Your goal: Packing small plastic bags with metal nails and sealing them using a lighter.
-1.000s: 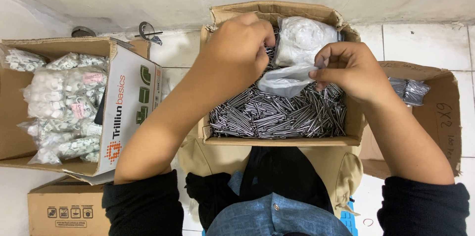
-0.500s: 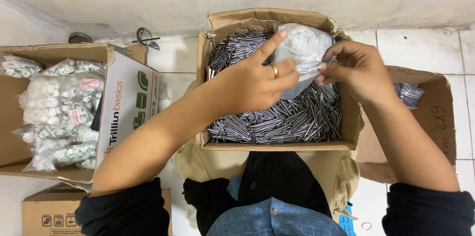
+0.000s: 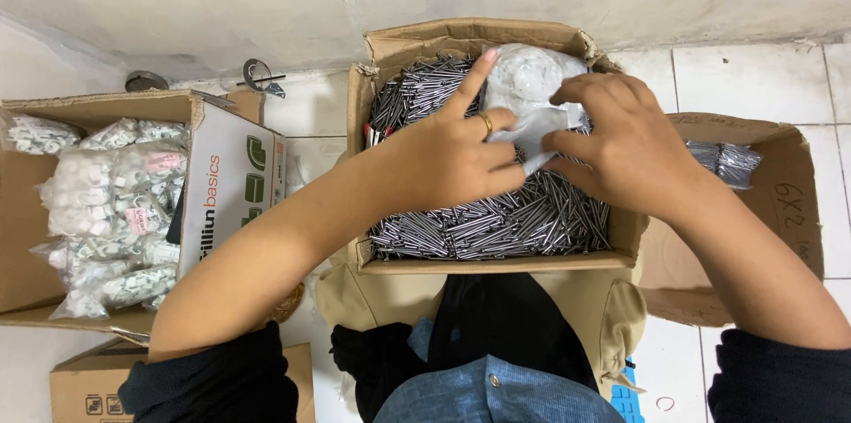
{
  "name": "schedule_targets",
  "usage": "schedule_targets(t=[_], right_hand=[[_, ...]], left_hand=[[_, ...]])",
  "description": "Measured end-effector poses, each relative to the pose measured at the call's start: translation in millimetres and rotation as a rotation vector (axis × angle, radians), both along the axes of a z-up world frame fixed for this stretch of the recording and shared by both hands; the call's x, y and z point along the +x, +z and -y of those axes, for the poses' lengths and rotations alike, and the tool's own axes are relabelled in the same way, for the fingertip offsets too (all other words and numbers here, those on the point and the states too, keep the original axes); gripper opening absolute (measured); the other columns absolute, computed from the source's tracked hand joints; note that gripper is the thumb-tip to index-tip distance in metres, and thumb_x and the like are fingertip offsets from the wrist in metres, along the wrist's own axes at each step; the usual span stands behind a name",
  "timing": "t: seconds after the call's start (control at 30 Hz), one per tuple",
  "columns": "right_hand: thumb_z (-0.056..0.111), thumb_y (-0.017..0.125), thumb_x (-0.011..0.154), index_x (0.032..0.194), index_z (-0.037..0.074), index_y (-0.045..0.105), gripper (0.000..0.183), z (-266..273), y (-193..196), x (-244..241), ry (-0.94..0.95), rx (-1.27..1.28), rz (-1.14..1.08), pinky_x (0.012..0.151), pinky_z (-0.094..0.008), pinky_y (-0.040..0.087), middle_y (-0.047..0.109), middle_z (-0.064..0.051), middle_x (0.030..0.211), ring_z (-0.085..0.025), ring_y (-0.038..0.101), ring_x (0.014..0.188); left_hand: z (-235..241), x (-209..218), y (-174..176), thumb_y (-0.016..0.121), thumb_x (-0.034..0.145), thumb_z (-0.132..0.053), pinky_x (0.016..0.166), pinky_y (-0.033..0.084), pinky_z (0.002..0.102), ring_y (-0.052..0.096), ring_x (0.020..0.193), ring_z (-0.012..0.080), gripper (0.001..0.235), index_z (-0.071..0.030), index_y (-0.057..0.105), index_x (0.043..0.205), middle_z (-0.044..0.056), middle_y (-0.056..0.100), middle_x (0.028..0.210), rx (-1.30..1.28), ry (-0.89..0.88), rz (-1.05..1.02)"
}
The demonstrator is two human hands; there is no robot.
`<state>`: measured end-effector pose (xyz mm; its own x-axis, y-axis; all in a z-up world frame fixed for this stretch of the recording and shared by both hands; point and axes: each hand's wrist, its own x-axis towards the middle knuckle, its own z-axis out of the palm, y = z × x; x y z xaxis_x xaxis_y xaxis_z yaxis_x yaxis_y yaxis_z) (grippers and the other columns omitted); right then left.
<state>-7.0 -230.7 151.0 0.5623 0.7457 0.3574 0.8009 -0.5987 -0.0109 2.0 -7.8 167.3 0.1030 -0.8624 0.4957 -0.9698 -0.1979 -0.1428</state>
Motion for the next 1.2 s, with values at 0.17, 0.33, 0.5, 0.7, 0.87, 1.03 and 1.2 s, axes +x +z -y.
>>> schedule_targets(t=[0.17,0.33,0.5,0.7,0.87,1.03,1.2], right_hand=[[0.026,0.069,0.071,0.071,0.012,0.06,0.016,15.6,15.8,1.9,0.035,-0.01,0.062,0.074,-0.038,0.038,0.055,-0.007,0.091,-0.025,0.054,0.082],[0.012,0.061,0.076,0.076,0.01,0.061,0.003,16.1,34.3,-1.6,0.286,0.084,-0.08,0.058,-0.034,0.047,0.058,-0.005,0.092,-0.022,0.059,0.073],[0.04,0.056,0.067,0.104,0.026,0.051,0.041,7.7,36.3,-2.0,-0.134,-0.512,-0.086,0.026,-0.031,0.05,0.046,-0.007,0.11,-0.02,0.059,0.046],[0.022,0.049,0.079,0.085,0.029,0.057,0.012,22.1,35.6,2.7,-0.158,-0.319,0.052,0.042,-0.03,0.041,0.058,0.014,0.085,-0.01,0.059,0.075],[0.018,0.056,0.077,0.086,0.017,0.065,0.013,15.0,42.5,-2.4,-0.092,-0.099,-0.117,0.052,-0.03,0.045,0.064,0.005,0.092,-0.012,0.06,0.083],[0.009,0.062,0.077,0.087,0.006,0.065,0.01,10.9,64.4,-15.2,0.019,0.106,-0.185,0.064,-0.029,0.048,0.064,-0.008,0.09,-0.019,0.061,0.081],[0.005,0.06,0.079,0.08,0.001,0.063,0.005,-2.4,69.2,-24.2,0.058,0.267,-0.27,0.067,-0.029,0.046,0.063,-0.011,0.083,-0.021,0.06,0.074]], left_hand=[[-7.7,6.3,10.2,0.051,0.084,0.006,0.095,0.025,0.064,0.053,0.076,0.0263,0.019,-0.006,0.054,0.071,0.002,0.041,0.058,0.09,0.207,0.197],[-6.9,8.4,12.7,0.053,0.084,0.005,0.093,0.025,0.065,0.051,0.077,0.0266,0.022,-0.008,0.054,0.066,0.001,0.042,0.059,0.065,0.195,0.154],[-11.4,17.0,11.4,0.059,0.083,0.007,0.092,0.016,0.069,0.055,0.085,0.0327,0.016,-0.007,0.057,0.074,0.001,0.047,0.061,0.179,0.128,0.045],[-9.4,9.4,28.1,0.057,0.077,0.015,0.095,0.024,0.064,0.058,0.078,0.0308,0.028,-0.008,0.053,0.062,0.0,0.042,0.052,0.168,0.189,0.161],[-13.5,5.8,41.6,0.061,0.071,0.015,0.096,0.022,0.063,0.059,0.078,0.0318,0.027,-0.012,0.059,0.064,-0.002,0.047,0.051,0.284,0.221,0.137],[-23.0,-7.7,76.9,0.054,0.07,0.017,0.097,0.029,0.06,0.054,0.068,0.027,0.033,-0.012,0.05,0.055,-0.003,0.037,0.047,0.235,0.197,0.169],[-32.9,-17.6,79.8,0.055,0.082,0.005,0.095,0.037,0.048,0.046,0.064,0.0208,0.024,-0.011,0.049,0.064,-0.002,0.039,0.057,0.058,0.171,0.145]])
